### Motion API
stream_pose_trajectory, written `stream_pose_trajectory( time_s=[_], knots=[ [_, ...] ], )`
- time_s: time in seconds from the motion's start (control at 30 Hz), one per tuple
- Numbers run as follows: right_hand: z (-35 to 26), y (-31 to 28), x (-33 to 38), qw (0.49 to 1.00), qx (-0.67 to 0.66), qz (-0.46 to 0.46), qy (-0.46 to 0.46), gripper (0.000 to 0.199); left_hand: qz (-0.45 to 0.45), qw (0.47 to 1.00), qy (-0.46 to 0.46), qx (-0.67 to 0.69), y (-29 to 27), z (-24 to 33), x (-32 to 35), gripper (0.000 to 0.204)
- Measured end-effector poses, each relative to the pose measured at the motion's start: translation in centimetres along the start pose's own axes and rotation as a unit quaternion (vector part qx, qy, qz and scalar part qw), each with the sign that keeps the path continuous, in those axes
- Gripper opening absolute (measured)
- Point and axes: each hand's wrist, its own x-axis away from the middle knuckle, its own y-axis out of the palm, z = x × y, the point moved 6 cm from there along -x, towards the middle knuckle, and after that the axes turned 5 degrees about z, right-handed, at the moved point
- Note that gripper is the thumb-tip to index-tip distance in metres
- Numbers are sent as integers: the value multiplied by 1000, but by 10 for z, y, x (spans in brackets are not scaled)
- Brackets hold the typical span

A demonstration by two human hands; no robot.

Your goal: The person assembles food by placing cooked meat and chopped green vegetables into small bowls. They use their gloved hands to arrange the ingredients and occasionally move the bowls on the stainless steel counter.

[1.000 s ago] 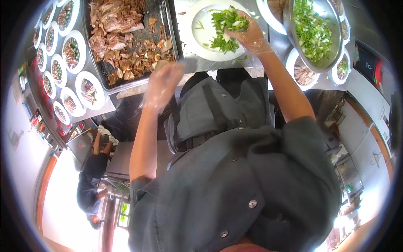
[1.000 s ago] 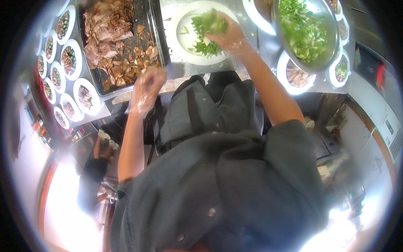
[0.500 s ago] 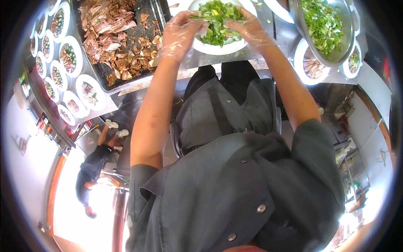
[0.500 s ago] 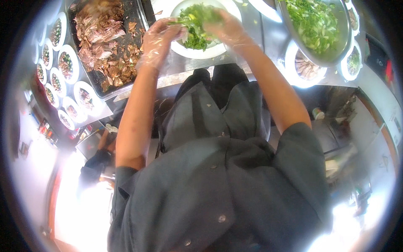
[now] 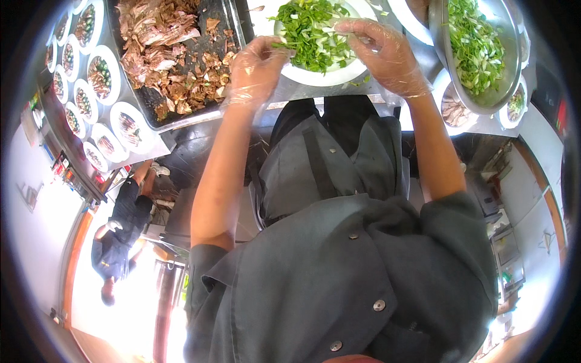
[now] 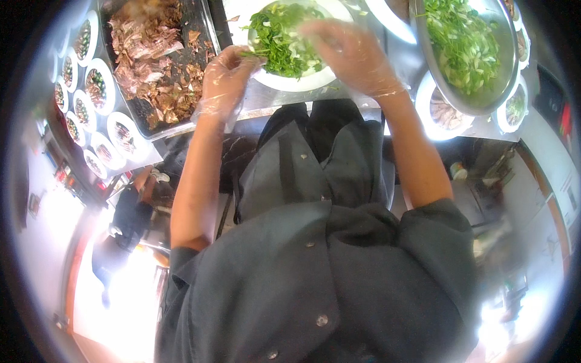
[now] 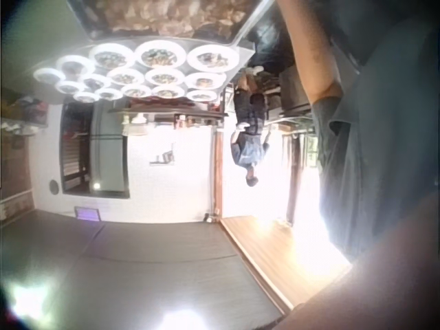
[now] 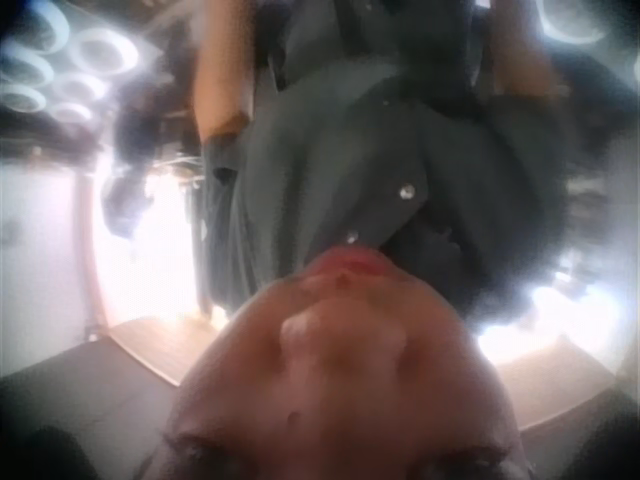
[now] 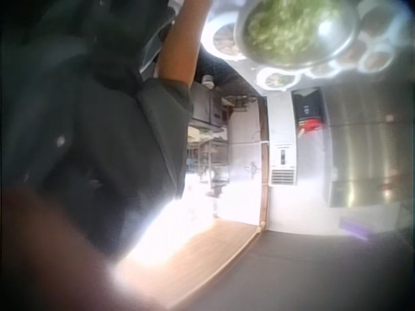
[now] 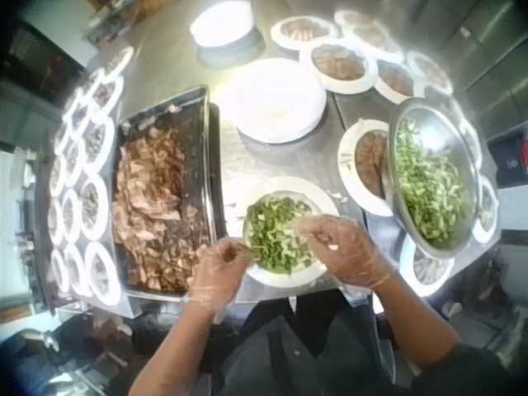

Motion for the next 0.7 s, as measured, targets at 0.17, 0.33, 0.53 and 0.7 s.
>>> stream_pose_trajectory(
  time_s=[0.17, 0.33, 0.53, 0.7],
  knots=[
    [23, -7, 2, 993, -46, 107, 2, 24, 33, 982, 149, -112, 6, 28, 16, 69],
    [46, 3, 1, 971, 42, 227, -68, 28, 20, 950, 195, -244, 24, 20, 2, 102],
    [29, 51, -23, 957, 10, 252, -141, 30, 38, 931, 257, -256, 63, 26, -13, 100],
    [0, 66, -45, 950, 126, 209, -196, 38, 55, 967, 213, -132, 24, 31, 9, 100]
  ],
)
